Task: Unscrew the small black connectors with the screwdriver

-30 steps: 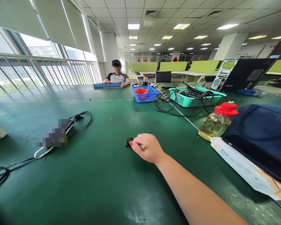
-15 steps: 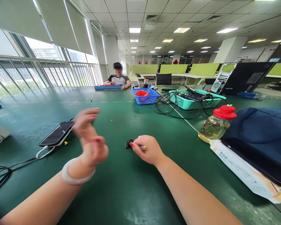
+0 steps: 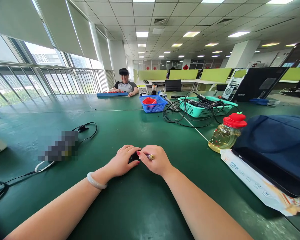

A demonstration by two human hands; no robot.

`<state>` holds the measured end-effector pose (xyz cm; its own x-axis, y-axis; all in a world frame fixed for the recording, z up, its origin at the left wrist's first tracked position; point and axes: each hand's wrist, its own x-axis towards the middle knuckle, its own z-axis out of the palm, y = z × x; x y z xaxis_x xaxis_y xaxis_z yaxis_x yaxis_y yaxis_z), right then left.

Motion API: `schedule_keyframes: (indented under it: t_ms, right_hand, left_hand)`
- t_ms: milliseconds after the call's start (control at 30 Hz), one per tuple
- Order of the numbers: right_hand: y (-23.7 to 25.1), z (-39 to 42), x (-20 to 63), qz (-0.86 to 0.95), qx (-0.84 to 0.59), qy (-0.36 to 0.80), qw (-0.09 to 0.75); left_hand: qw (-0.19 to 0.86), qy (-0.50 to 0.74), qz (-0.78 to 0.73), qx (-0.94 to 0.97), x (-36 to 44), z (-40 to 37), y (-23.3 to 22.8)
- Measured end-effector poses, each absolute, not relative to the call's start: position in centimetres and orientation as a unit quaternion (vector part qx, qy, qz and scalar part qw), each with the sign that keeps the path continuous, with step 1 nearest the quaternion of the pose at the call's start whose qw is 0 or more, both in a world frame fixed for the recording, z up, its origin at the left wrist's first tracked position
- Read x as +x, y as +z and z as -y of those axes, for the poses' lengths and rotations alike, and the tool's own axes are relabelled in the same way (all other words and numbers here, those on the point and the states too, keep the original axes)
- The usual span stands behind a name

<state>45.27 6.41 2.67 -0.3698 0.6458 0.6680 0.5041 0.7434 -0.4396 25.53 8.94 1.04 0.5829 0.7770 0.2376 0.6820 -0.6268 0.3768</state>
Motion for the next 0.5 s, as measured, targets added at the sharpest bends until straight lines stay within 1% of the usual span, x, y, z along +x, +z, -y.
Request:
schedule_keyframes:
  t_ms: [267,500]
  right_hand:
    - [2.57,-6.41,45.42,0.801,-0.348,0.077,0.482]
    - [2.5,-6.21,45.07,0.806,-0.332,0.041,0.489]
  left_hand:
    - [0.12,0.214,-0.411,0.878,26.21,-9.55,0.57]
    - [0.109,0.208,-0.418,0.877,26.15,-9.76,0.23]
